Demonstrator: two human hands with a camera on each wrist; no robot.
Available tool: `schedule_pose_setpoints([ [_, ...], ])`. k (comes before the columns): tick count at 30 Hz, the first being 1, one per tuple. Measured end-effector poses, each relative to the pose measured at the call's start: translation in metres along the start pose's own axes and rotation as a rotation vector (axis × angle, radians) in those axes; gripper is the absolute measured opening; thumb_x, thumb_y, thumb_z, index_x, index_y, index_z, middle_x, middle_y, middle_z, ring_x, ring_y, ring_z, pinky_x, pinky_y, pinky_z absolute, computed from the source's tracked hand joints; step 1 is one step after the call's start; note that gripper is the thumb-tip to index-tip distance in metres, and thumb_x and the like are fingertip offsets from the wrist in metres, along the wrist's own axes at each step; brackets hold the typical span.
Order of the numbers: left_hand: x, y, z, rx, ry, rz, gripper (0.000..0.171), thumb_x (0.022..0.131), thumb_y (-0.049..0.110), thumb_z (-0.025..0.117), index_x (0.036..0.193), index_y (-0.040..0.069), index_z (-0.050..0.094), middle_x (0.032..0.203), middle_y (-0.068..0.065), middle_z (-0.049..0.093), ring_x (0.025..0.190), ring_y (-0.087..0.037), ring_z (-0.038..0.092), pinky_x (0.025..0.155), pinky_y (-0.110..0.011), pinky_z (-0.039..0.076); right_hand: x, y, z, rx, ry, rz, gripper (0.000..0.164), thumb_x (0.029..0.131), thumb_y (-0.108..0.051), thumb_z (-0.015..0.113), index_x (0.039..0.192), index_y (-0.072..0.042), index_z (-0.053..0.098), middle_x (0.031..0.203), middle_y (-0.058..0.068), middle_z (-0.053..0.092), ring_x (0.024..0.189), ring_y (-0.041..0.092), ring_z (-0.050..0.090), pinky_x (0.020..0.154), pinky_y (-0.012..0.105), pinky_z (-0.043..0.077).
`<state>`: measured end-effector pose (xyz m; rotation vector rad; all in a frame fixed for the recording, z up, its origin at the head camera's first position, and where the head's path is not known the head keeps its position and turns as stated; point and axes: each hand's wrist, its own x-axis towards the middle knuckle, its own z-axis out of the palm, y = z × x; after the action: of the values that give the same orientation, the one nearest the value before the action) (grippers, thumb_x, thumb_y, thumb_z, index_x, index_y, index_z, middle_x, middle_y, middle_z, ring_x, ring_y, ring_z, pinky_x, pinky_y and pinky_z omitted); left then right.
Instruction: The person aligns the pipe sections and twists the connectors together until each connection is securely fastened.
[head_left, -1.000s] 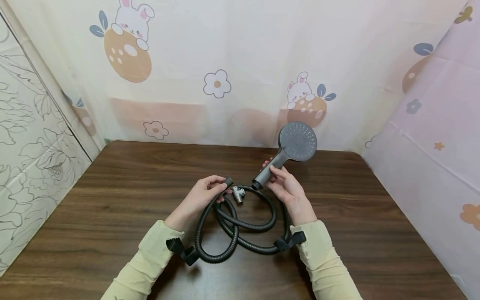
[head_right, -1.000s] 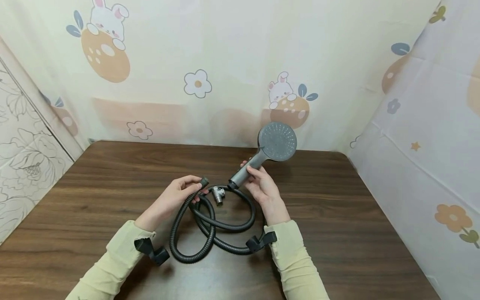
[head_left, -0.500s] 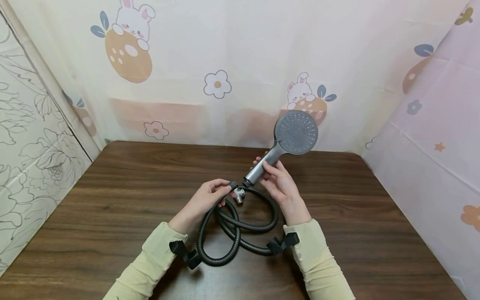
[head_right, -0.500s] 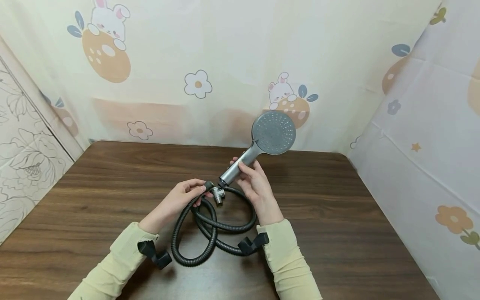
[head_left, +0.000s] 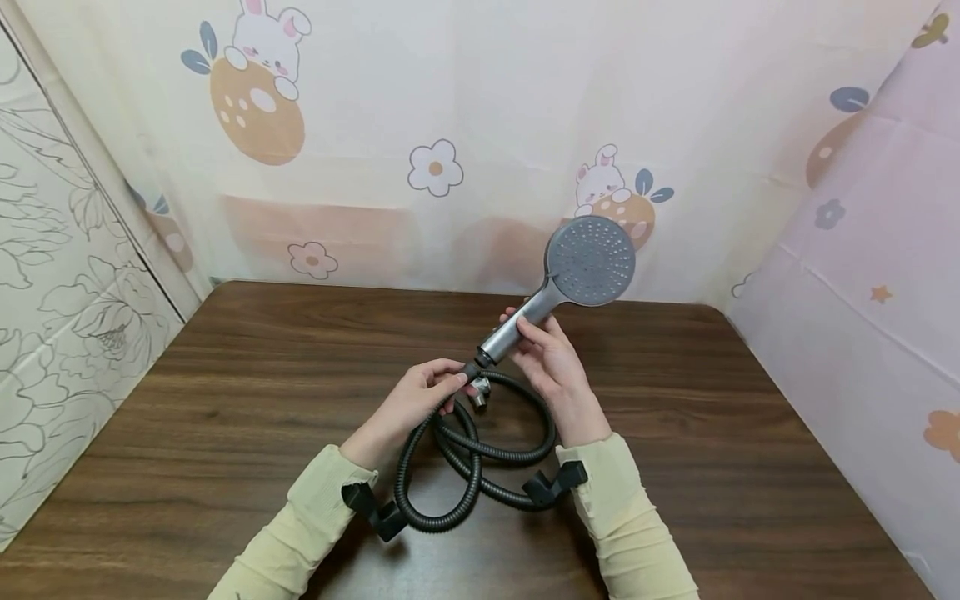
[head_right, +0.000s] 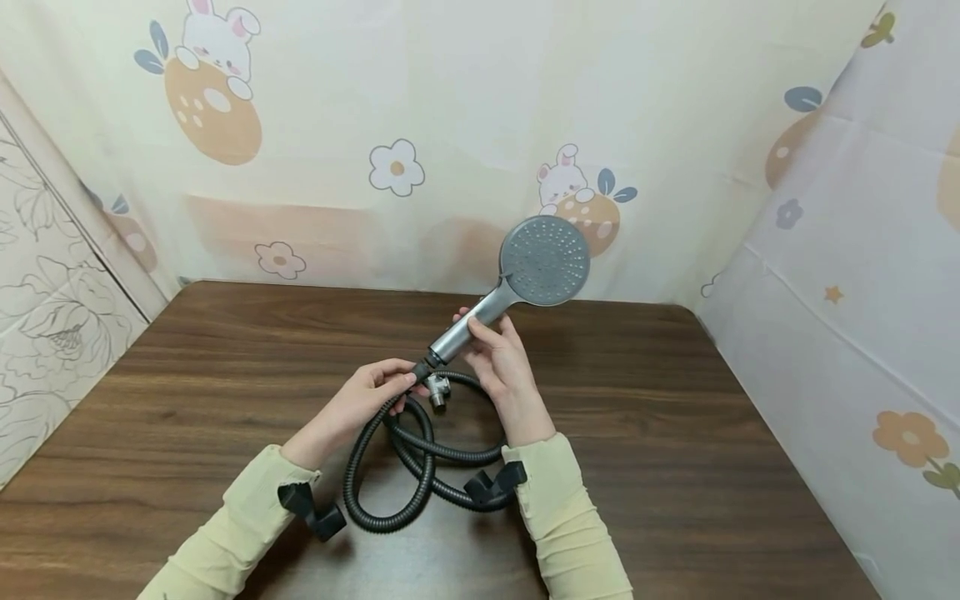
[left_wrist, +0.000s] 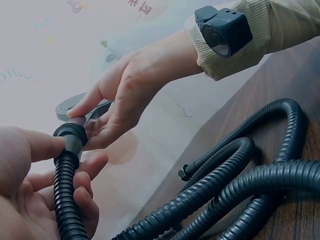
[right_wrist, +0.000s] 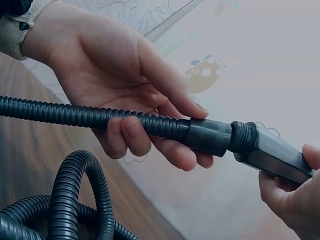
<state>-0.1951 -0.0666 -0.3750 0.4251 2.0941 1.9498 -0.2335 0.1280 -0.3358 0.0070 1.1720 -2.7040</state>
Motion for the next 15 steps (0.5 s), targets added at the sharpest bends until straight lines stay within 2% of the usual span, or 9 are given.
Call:
schedule_pose_setpoints([
  [4, 0.0006, 0.0000, 0.0010, -0.002, 0.019, 0.018, 0.028, 0.094, 0.017, 0.050, 0.115, 0.000, 0.053, 0.092, -0.015, 0.068, 0.058, -0.011, 0.046, 0.056, -0.020, 0.039, 0.0002, 0.0022, 0.0033, -0.028, -0.001, -0.022, 0.032, 0.093, 0.004, 0.041, 0.119, -0.015, 0.042, 0.113, 0.010, 0.052, 0.104, 0.019, 0.056, 0.093, 0.035, 0.043],
  [8, 0.0014, -0.0013, 0.0006, 0.005, 0.032, 0.039, 0.028, 0.094, 0.016, 0.050, 0.118, 0.002, 0.052, 0.090, -0.012, 0.068, 0.057, -0.011, 0.046, 0.056, -0.021, 0.039, 0.0006, 0.0036, 0.0057, -0.056, -0.007, -0.054, 0.033, 0.092, 0.005, 0.041, 0.118, -0.015, 0.042, 0.110, 0.011, 0.052, 0.102, 0.019, 0.056, 0.092, 0.034, 0.044],
  [15, 0.0003, -0.0004, 0.0015, 0.006, 0.048, 0.054, 0.031, 0.093, 0.017, 0.052, 0.122, 0.005, 0.049, 0.092, -0.019, 0.066, 0.058, -0.012, 0.047, 0.057, -0.022, 0.040, 0.0011, 0.0057, 0.0078, -0.076, -0.005, -0.080, 0.031, 0.092, 0.007, 0.040, 0.115, -0.015, 0.042, 0.105, 0.009, 0.055, 0.101, 0.019, 0.057, 0.091, 0.034, 0.045],
])
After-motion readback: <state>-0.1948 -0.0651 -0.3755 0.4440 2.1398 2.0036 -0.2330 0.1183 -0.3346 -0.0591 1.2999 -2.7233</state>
